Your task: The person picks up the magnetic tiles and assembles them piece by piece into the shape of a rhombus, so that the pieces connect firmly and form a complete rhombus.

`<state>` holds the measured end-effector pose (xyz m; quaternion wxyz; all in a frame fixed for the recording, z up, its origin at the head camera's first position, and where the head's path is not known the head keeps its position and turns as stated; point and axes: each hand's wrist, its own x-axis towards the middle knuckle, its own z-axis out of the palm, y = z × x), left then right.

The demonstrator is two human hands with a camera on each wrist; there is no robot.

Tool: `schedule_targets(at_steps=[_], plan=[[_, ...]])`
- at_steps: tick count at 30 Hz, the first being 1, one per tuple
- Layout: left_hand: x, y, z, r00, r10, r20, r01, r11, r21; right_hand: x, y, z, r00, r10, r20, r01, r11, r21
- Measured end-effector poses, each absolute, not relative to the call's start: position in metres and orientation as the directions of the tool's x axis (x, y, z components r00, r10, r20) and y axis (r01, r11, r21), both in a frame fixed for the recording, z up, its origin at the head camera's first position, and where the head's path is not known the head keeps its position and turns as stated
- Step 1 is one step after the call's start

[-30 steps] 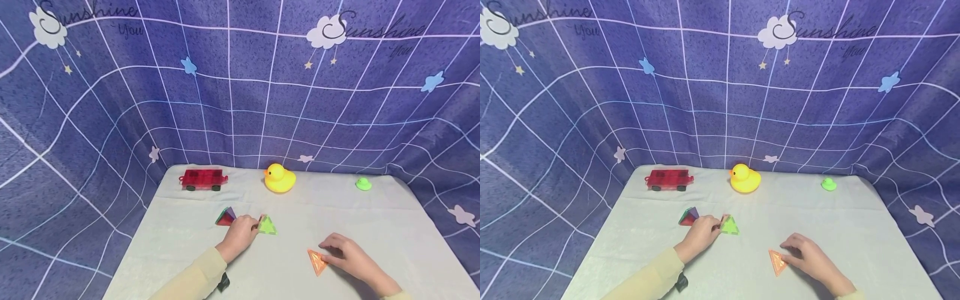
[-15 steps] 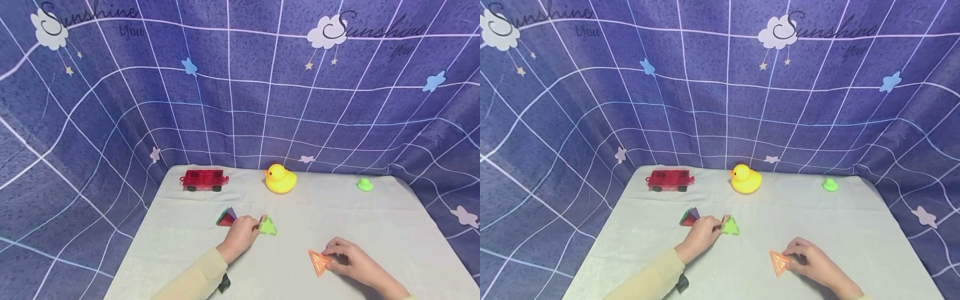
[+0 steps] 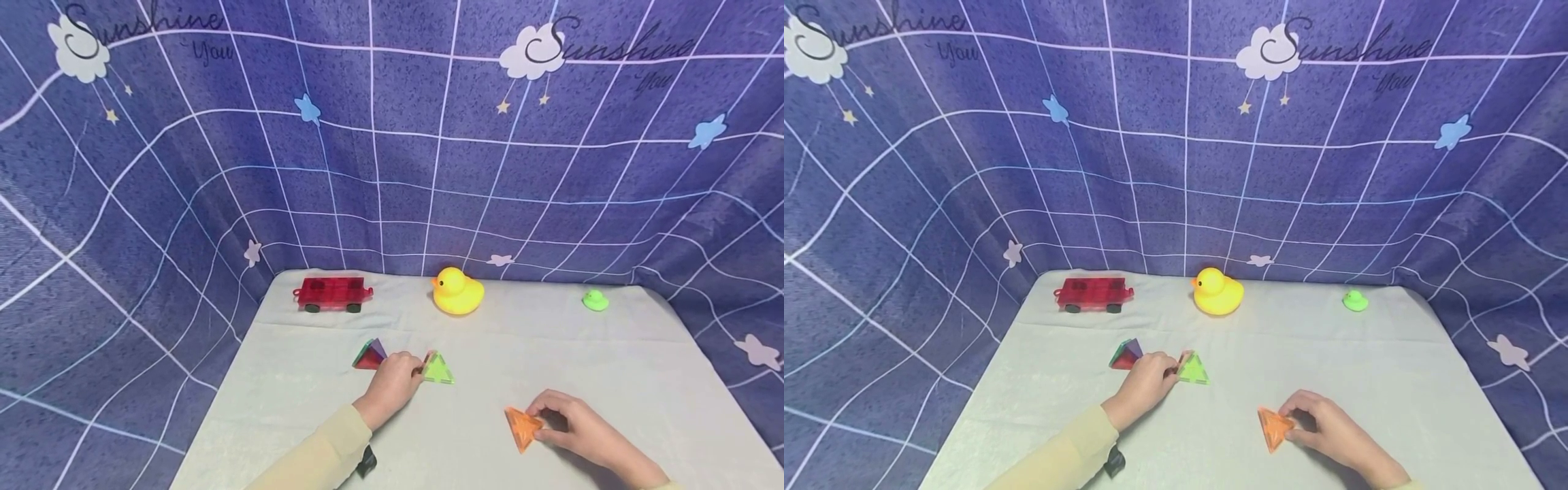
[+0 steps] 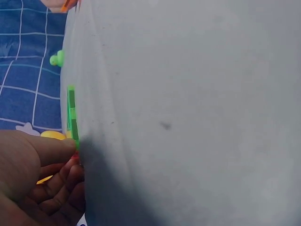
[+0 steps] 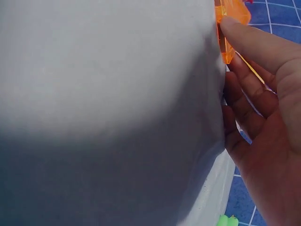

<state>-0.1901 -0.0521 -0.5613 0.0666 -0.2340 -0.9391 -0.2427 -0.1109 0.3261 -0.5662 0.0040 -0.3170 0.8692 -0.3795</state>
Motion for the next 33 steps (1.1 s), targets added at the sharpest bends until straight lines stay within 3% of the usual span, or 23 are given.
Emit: schedule_targets(at_steps=[9,20,33], plan=[[-0.190,-0.053,-0.561,-0.879,0.411,0.241,0.476,0.773,0.419,-0.112,0.328,-0.565,-0.794,-0.571,0.207,-0.526,0.477,-0.704],[-0.190,-0.052,-0.559,-0.884,0.411,0.224,0.468,0.771,0.431,-0.116,0.330,-0.565,-0.729,-0.619,0.293,-0.627,0.430,-0.650],[-0.190,-0.053,-0.560,-0.882,0.416,0.223,0.472,0.775,0.421,-0.122,0.321,-0.560,-0.763,-0.597,0.247,-0.577,0.457,-0.677]])
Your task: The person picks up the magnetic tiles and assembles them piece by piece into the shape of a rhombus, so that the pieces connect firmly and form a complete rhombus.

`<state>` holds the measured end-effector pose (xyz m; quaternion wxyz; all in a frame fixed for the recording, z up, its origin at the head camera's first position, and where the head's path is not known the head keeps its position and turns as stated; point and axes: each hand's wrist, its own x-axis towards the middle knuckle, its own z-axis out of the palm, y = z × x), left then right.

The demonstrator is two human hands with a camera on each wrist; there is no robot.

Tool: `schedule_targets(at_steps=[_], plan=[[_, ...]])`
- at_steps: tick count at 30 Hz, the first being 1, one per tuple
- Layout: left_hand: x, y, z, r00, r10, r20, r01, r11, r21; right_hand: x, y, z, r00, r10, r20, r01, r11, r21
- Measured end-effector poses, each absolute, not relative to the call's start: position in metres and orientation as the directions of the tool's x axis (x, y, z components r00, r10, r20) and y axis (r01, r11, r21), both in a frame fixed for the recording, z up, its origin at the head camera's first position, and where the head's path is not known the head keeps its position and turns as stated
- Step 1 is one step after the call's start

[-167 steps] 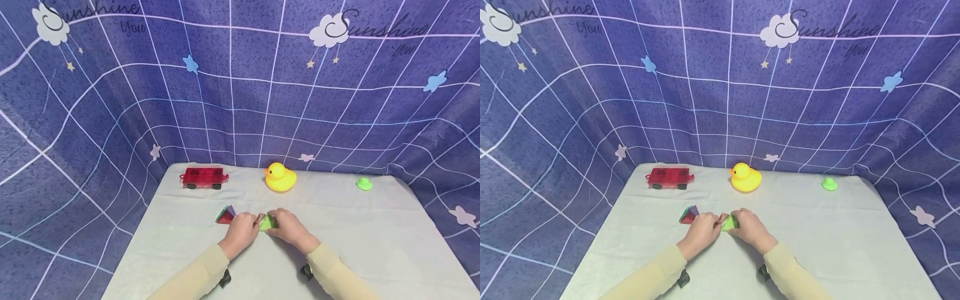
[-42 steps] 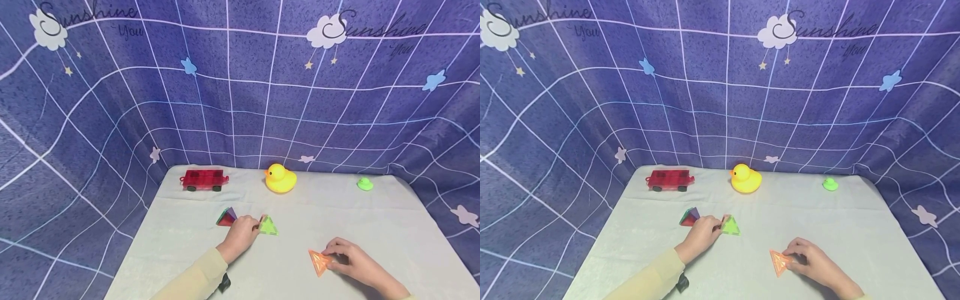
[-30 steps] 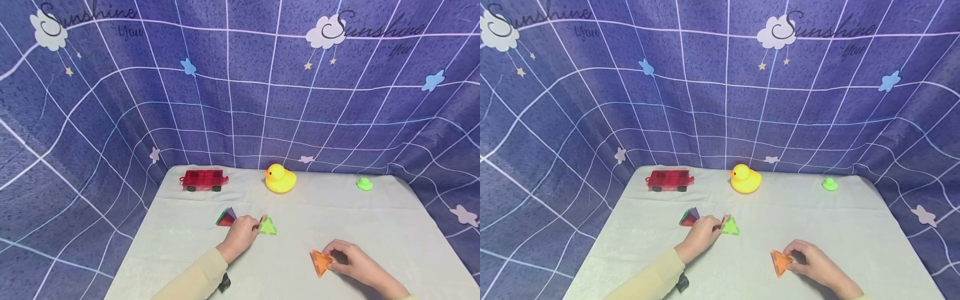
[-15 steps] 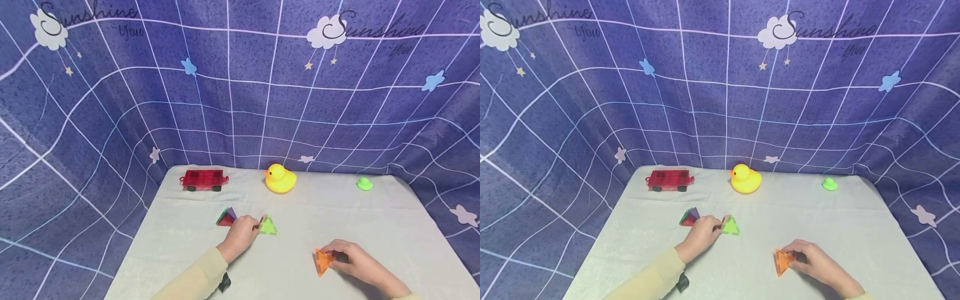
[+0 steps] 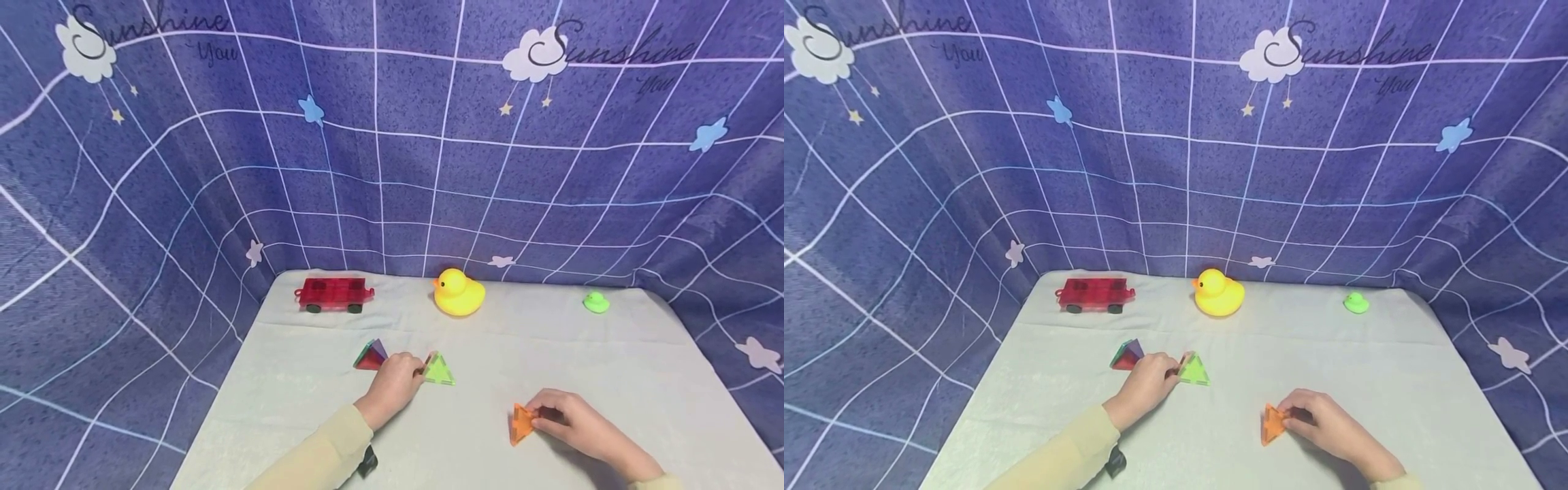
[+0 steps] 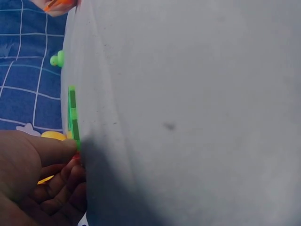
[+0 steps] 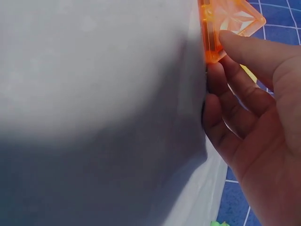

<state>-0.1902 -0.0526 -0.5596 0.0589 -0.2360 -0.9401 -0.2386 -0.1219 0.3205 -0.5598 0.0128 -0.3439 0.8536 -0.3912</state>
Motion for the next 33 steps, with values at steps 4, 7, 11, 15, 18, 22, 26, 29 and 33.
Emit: schedule_targets(at_steps=[4,7,11,15,18,22,26,29,33], plan=[[-0.190,-0.053,-0.560,-0.878,0.418,0.232,0.478,0.772,0.418,-0.125,0.316,-0.560,-0.775,-0.585,0.239,-0.567,0.475,-0.673],[-0.190,-0.053,-0.561,-0.878,0.418,0.234,0.479,0.771,0.419,-0.127,0.311,-0.559,-0.791,-0.570,0.223,-0.548,0.497,-0.673],[-0.190,-0.053,-0.562,-0.877,0.420,0.231,0.480,0.770,0.421,-0.131,0.302,-0.557,-0.818,-0.539,0.201,-0.516,0.535,-0.669],[-0.190,-0.053,-0.562,-0.876,0.423,0.233,0.483,0.769,0.419,-0.134,0.290,-0.557,-0.848,-0.498,0.183,-0.479,0.571,-0.667],[-0.190,-0.053,-0.562,-0.876,0.421,0.236,0.482,0.770,0.418,-0.137,0.280,-0.557,-0.865,-0.466,0.186,-0.461,0.592,-0.661],[-0.190,-0.053,-0.561,-0.876,0.419,0.238,0.481,0.768,0.423,-0.141,0.267,-0.557,-0.877,-0.435,0.205,-0.455,0.611,-0.648],[-0.190,-0.053,-0.559,-0.877,0.419,0.233,0.480,0.767,0.426,-0.145,0.257,-0.555,-0.890,-0.412,0.194,-0.433,0.632,-0.643],[-0.190,-0.053,-0.558,-0.877,0.421,0.232,0.480,0.766,0.427,-0.149,0.250,-0.554,-0.901,-0.396,0.178,-0.414,0.656,-0.631],[-0.190,-0.053,-0.559,-0.875,0.423,0.235,0.484,0.763,0.430,-0.153,0.241,-0.553,-0.910,-0.375,0.174,-0.399,0.683,-0.612]])
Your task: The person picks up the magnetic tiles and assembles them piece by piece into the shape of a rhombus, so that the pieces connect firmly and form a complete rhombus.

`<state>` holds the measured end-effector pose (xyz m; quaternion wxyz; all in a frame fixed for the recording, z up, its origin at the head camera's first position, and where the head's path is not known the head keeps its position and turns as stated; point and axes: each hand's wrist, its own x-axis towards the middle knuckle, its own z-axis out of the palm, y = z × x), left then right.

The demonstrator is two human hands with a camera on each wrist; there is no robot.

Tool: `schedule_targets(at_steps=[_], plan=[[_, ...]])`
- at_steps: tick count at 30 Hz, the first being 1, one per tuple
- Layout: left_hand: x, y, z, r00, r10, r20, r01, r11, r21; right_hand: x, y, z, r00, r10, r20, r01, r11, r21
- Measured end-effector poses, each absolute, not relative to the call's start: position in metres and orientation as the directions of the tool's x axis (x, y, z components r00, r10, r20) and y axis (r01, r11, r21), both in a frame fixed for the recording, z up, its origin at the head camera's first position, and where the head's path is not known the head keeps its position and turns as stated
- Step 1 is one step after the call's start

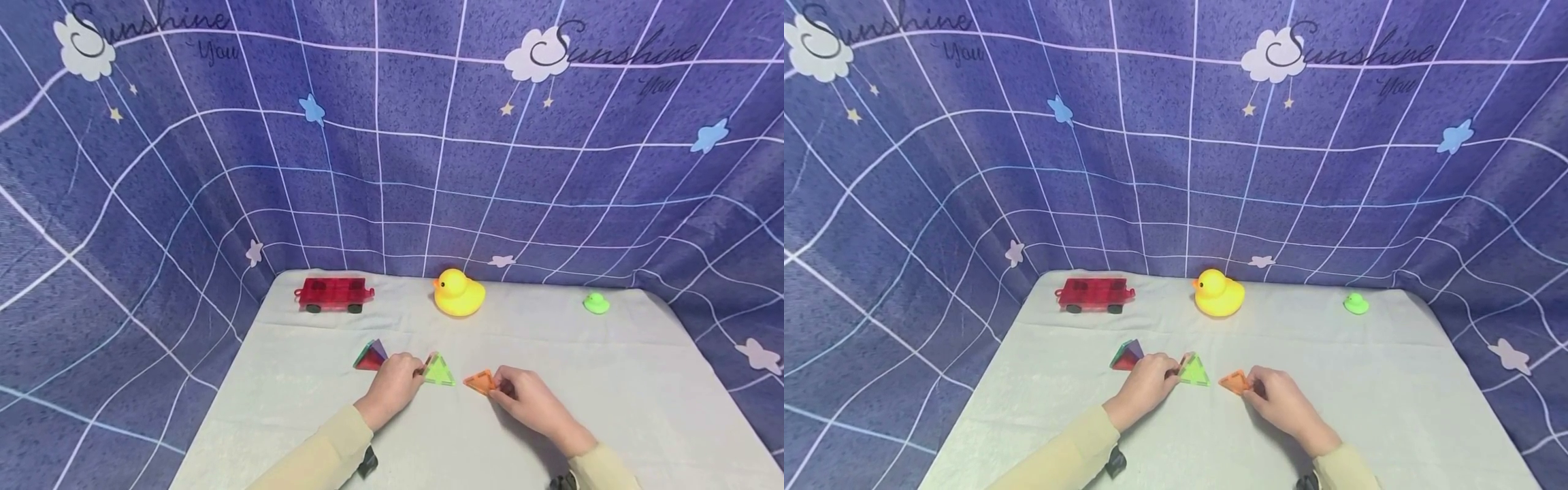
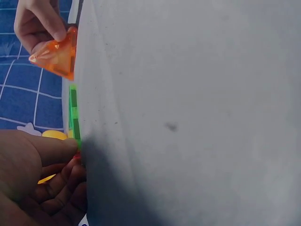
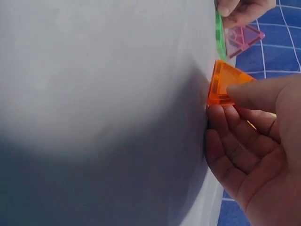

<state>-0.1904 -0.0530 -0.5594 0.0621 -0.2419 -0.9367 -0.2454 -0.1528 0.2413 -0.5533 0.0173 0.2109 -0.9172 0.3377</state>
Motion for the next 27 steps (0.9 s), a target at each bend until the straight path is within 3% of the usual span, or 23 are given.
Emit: schedule_targets(at_steps=[27], plan=[[-0.195,-0.053,-0.564,-0.880,0.424,0.214,0.475,0.772,0.422,-0.166,0.195,-0.550,-0.949,-0.274,0.155,-0.311,0.737,-0.600]])
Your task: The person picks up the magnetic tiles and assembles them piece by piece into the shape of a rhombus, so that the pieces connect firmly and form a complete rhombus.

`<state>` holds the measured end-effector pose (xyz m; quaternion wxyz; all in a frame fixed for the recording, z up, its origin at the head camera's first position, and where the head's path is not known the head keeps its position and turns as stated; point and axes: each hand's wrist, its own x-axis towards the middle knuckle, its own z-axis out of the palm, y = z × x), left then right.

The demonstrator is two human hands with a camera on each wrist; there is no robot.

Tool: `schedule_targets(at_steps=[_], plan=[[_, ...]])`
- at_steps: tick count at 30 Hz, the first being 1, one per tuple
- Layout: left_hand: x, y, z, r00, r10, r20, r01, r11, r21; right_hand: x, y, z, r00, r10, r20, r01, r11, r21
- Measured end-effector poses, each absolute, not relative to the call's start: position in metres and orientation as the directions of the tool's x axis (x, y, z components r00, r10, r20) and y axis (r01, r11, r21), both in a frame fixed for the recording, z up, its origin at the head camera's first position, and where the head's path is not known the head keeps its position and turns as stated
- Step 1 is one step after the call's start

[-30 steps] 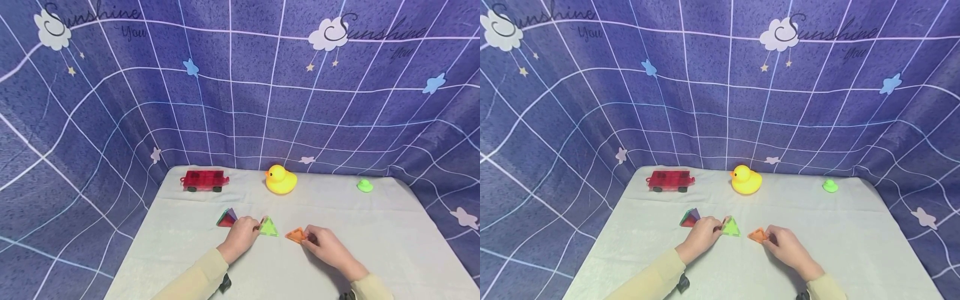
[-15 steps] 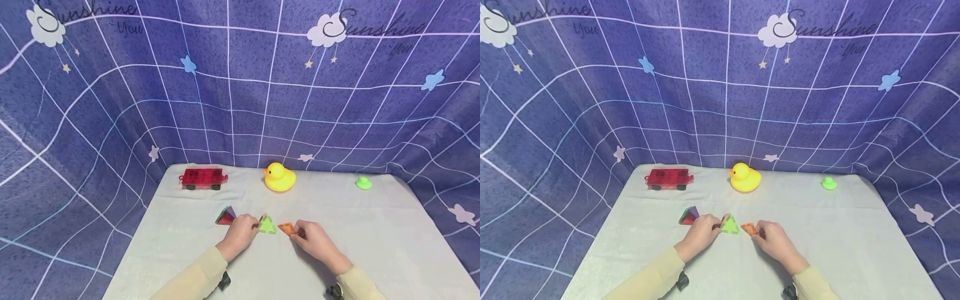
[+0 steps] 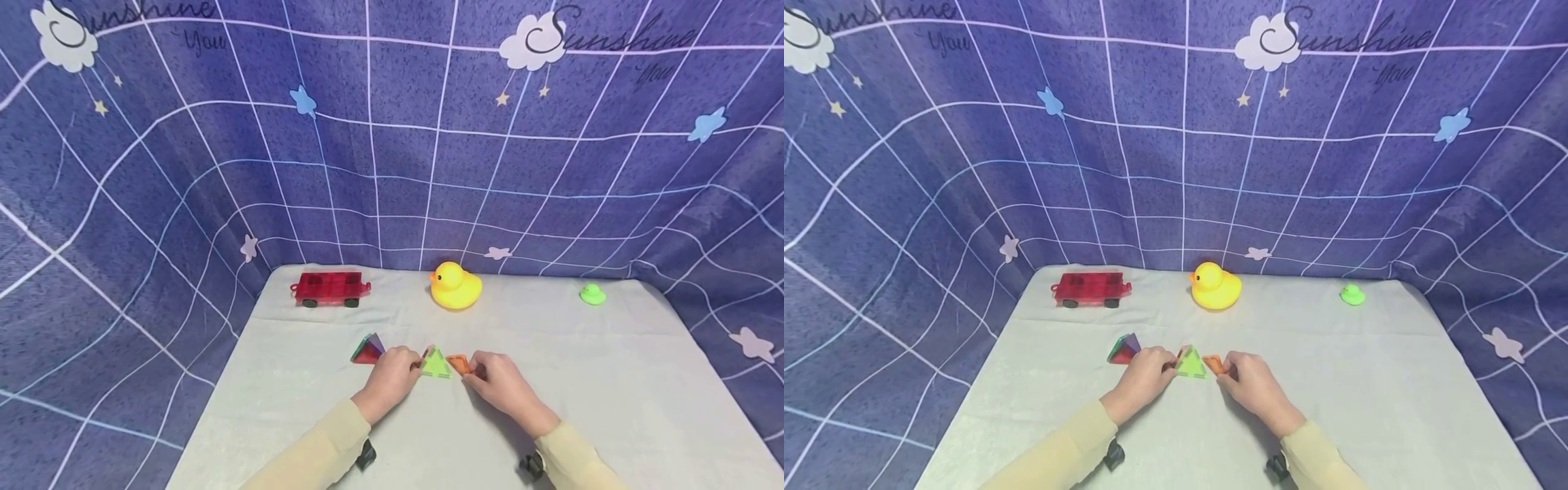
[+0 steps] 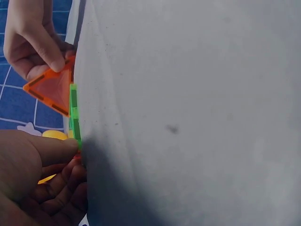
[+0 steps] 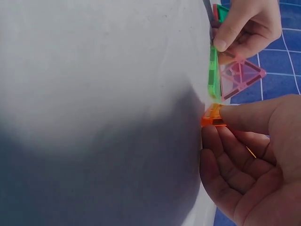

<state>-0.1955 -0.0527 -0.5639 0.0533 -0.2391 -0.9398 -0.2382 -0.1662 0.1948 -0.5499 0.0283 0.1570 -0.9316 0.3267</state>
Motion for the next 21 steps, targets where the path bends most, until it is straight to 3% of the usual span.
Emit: schedule_targets(at_steps=[21], plan=[[-0.194,-0.054,-0.562,-0.875,0.433,0.217,0.484,0.772,0.412,-0.179,0.169,-0.553,-0.953,-0.253,0.170,-0.302,0.718,-0.627]])
